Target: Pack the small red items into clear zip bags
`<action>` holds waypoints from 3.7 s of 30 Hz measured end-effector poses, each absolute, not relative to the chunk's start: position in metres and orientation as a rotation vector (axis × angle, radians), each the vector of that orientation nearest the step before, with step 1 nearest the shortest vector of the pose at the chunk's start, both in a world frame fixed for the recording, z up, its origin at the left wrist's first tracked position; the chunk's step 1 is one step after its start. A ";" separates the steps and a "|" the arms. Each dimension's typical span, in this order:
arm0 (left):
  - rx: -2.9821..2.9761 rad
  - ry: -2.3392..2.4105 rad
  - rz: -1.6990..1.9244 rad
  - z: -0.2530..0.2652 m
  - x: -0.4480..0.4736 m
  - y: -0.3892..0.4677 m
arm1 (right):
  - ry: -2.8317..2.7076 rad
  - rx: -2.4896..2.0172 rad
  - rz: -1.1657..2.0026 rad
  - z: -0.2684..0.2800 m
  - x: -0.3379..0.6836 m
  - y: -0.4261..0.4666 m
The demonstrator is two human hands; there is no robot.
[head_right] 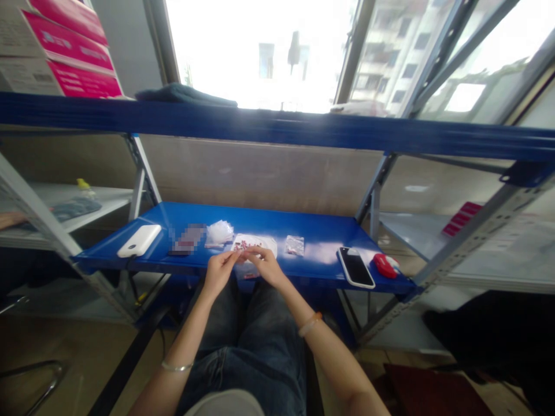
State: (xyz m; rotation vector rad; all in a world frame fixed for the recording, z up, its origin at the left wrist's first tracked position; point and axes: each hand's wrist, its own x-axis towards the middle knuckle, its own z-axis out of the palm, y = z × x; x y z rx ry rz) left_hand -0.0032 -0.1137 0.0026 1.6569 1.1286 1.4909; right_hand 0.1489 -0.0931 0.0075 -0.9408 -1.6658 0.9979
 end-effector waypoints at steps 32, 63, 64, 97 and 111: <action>2.581 1.402 0.933 -0.058 0.158 -0.026 | -1.083 -1.835 0.020 -0.070 0.254 -0.011; 2.615 1.453 0.819 -0.063 0.158 -0.025 | -0.991 -1.958 0.045 -0.072 0.247 -0.006; 2.615 1.457 0.822 -0.063 0.158 -0.025 | -0.993 -1.952 0.045 -0.072 0.247 -0.006; 1.327 2.357 1.714 -0.038 0.019 -0.033 | -0.963 -1.842 0.077 -0.079 0.255 0.002; 1.347 2.579 1.312 -0.048 -0.012 -0.025 | -0.940 -1.800 0.047 -0.079 0.257 -0.003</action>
